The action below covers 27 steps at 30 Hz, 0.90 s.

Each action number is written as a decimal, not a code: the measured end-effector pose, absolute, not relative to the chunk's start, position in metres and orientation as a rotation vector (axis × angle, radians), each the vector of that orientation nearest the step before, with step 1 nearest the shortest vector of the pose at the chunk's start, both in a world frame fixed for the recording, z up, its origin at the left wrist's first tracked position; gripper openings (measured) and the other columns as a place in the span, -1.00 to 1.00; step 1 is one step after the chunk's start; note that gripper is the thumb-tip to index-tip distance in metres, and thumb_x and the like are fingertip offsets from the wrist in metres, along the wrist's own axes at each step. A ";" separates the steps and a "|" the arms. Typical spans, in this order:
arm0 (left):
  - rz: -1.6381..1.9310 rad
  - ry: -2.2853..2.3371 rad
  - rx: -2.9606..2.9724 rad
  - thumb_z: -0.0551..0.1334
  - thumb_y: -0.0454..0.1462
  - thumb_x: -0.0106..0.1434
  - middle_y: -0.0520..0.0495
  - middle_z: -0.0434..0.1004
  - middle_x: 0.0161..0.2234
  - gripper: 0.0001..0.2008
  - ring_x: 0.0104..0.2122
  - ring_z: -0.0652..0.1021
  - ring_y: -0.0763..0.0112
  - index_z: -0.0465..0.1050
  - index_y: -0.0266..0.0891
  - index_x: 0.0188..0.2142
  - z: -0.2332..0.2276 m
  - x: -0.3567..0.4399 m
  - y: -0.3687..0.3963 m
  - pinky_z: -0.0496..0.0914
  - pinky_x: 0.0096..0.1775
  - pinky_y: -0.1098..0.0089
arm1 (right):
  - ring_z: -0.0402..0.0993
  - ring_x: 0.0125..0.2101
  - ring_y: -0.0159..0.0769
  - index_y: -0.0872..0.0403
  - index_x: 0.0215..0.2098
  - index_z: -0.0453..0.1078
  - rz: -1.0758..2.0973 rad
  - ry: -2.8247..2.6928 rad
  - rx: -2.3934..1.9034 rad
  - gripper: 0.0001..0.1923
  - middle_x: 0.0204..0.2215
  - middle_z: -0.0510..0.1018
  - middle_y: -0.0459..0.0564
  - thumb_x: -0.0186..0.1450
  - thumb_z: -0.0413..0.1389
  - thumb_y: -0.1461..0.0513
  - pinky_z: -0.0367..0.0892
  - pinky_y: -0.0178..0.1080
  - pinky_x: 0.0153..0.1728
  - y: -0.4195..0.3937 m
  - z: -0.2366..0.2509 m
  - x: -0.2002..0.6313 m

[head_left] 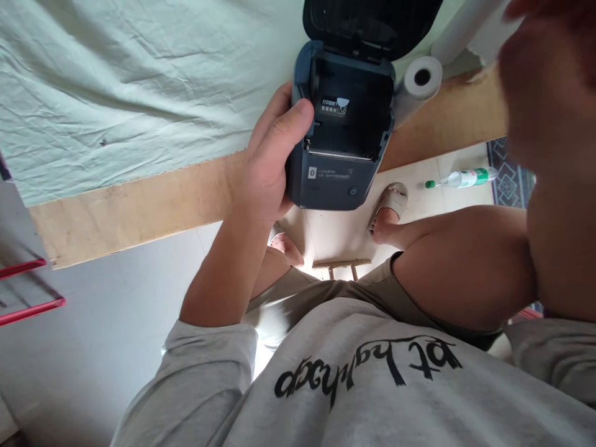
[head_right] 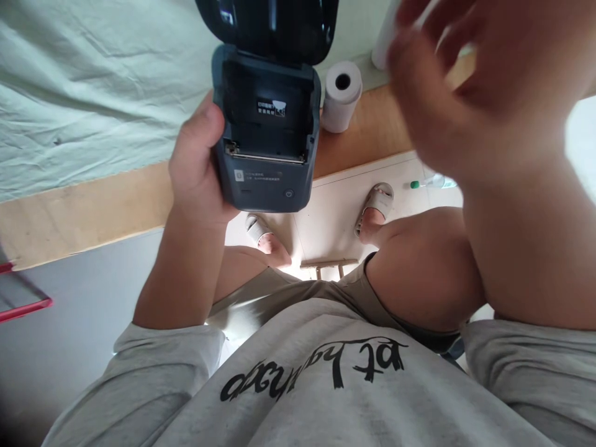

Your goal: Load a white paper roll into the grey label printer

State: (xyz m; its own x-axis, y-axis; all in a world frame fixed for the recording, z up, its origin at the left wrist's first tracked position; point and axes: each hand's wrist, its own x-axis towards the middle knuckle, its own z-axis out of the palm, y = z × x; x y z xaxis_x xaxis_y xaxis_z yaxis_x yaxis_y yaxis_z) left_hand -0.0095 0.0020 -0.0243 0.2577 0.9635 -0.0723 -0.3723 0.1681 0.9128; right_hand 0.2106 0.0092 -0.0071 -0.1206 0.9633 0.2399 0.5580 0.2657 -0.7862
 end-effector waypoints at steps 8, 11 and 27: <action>1.094 0.799 0.923 -0.04 -0.17 0.15 -0.04 0.40 -0.29 -0.76 -0.14 0.45 0.29 0.31 -0.20 -0.29 -0.021 -0.010 0.002 0.33 -0.45 0.44 | 0.15 -0.06 -0.50 0.01 0.01 0.06 0.318 -2.368 -1.609 -0.52 -0.13 0.17 -0.04 0.11 -0.10 0.12 0.22 -0.34 -0.08 0.012 -0.012 0.179; 1.122 0.806 0.920 -0.04 -0.17 0.15 -0.04 0.40 -0.32 -0.77 -0.13 0.45 0.33 0.31 -0.19 -0.33 -0.022 -0.007 0.002 0.30 -0.52 0.48 | 0.15 -0.05 -0.48 0.01 -0.01 0.08 0.288 -2.354 -1.612 -0.56 -0.12 0.17 -0.05 0.12 -0.13 0.14 0.20 -0.32 -0.05 0.017 -0.016 0.181; 1.179 0.757 0.874 -0.11 -0.27 0.19 -0.11 0.43 -0.39 -0.74 -0.05 0.41 0.32 0.30 -0.29 -0.42 -0.015 0.001 -0.003 0.39 -0.14 0.37 | 0.20 -0.07 -0.47 0.14 0.05 0.06 0.409 -2.229 -1.712 -0.50 -0.08 0.22 -0.06 0.13 -0.14 0.20 0.17 -0.34 -0.08 0.018 -0.019 0.184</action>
State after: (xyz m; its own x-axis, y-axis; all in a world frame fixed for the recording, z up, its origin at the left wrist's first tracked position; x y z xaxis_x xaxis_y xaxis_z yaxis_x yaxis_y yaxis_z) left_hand 0.0013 -0.0030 -0.0153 0.2222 0.9738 -0.0489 -0.4490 0.1467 0.8814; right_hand 0.1841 0.0182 -0.0188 -0.2446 0.9676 0.0632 0.8821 0.2491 -0.3998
